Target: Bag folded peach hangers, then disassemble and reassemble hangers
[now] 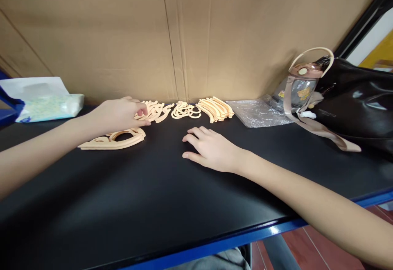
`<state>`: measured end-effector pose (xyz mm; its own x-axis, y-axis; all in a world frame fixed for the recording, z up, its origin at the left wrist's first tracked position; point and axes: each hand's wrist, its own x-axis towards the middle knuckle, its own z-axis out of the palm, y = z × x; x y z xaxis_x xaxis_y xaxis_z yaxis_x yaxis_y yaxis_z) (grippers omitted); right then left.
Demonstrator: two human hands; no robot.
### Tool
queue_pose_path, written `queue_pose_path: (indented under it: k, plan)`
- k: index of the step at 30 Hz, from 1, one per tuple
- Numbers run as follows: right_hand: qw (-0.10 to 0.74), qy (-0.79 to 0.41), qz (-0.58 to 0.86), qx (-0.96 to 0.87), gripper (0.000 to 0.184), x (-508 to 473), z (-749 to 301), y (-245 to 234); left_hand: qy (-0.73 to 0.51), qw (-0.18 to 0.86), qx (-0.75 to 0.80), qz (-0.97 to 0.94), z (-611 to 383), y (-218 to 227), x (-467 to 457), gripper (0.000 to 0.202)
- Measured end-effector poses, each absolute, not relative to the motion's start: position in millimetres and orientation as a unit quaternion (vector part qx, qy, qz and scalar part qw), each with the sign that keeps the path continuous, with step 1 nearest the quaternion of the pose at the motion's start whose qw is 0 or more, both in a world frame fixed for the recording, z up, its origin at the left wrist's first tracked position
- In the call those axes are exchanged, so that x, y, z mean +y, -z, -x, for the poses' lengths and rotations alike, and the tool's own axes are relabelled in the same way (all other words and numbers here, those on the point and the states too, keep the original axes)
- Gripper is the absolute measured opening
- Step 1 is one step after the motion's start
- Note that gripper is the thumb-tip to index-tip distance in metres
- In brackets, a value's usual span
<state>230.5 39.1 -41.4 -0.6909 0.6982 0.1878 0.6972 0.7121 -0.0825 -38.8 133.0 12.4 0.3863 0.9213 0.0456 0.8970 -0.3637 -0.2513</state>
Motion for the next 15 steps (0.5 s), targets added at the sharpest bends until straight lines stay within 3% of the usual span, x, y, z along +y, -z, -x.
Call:
queue_pose_path:
  k: [8, 15]
  plan:
    - [0.103, 0.019, 0.384, -0.917, 0.043, 37, -228, 43, -0.067, 0.120, -0.541, 0.830, 26, -8, 138, 0.020]
    - [0.106, 0.022, 0.385, -0.917, 0.043, 37, -228, 44, -0.001, 0.086, -0.568, 0.819, 26, -3, 139, 0.014]
